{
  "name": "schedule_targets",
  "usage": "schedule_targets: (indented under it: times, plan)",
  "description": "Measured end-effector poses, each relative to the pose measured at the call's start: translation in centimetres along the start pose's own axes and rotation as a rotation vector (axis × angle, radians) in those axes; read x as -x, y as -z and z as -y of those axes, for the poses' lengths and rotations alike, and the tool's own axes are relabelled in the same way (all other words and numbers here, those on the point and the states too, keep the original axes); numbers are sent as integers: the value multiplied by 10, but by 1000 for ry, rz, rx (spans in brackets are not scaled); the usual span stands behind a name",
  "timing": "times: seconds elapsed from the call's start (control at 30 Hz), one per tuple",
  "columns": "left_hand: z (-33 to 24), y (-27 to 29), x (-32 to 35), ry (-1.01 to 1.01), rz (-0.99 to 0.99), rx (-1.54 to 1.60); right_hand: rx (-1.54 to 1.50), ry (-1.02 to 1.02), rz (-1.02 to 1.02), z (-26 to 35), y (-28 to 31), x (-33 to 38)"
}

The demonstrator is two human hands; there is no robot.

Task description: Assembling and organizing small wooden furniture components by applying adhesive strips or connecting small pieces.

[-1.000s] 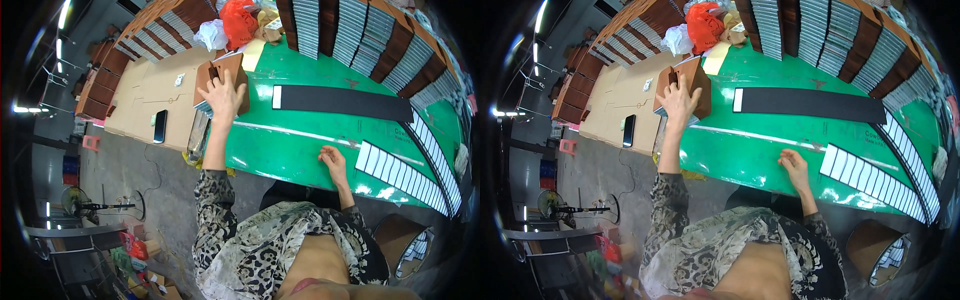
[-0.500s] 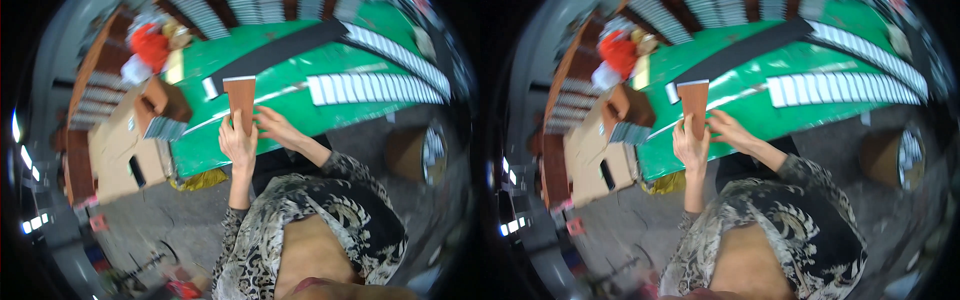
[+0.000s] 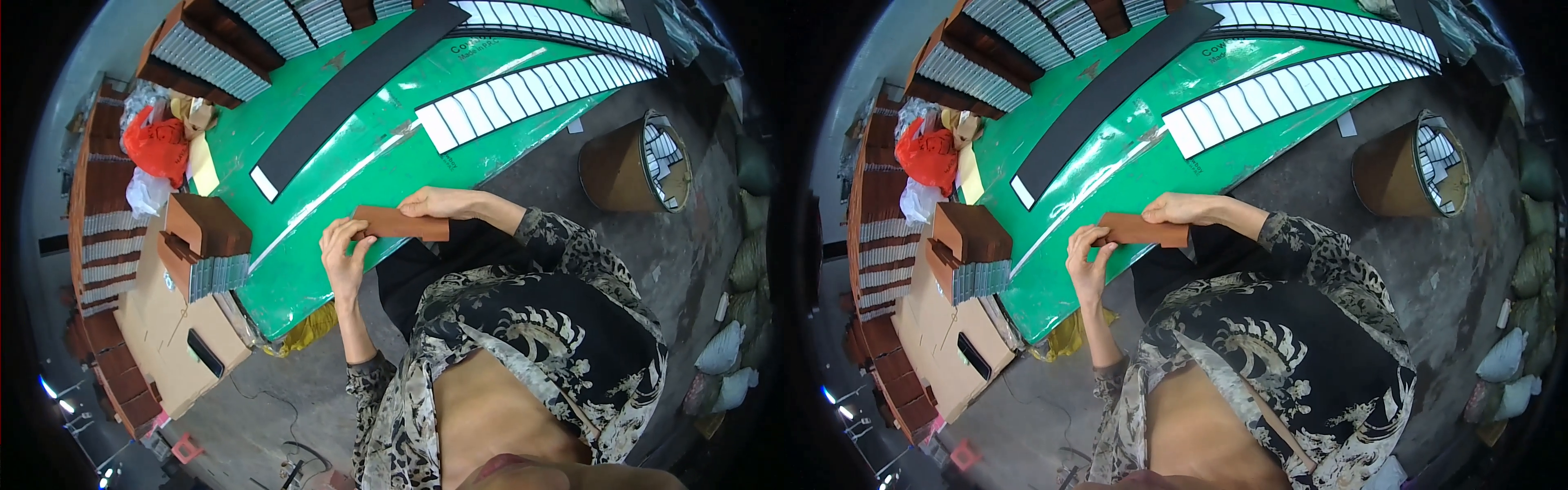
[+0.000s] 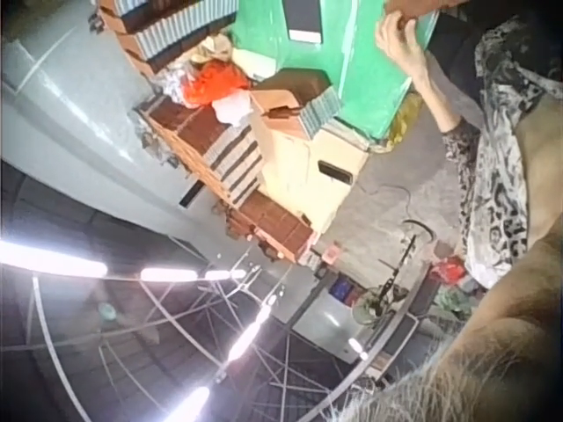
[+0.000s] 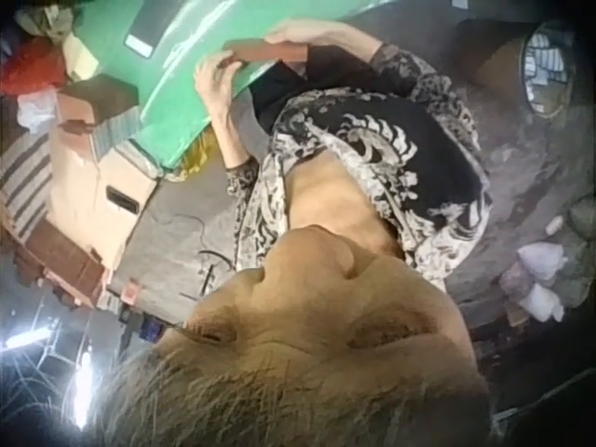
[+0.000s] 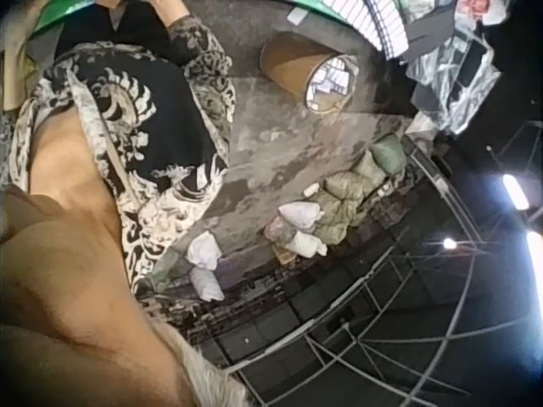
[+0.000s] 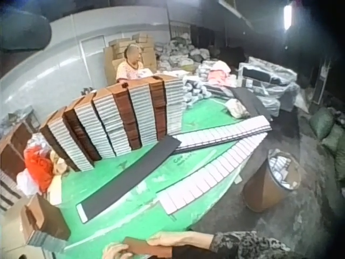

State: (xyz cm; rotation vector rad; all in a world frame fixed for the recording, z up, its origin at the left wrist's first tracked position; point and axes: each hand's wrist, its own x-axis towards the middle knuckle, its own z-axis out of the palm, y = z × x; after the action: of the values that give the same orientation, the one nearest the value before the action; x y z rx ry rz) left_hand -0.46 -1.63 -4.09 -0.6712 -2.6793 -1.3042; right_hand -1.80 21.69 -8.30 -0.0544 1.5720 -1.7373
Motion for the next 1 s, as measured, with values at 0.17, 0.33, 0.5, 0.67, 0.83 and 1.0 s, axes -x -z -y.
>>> schedule_targets:
  times: [0.17, 0.33, 0.5, 0.67, 0.83, 1.0]
  plan:
    - [-2, -14, -10, 54, -157, 280, 397, 268, -206, 12, 21, 8]
    - [17, -25, -11, 122, -345, 136, 759, 597, -593, 15, 58, 24]
    - [23, -30, -1, 130, -487, 167, 1213, 619, -808, -5, 99, 29]
    - [37, -30, 15, 284, -411, 220, 1118, 611, -797, 42, 76, 10]
    - [31, -35, 9, 302, -349, 153, 1211, 842, -482, 68, 42, -58]
    - [23, -28, 17, 344, -360, 159, 1216, 710, -172, 80, 0, -105]
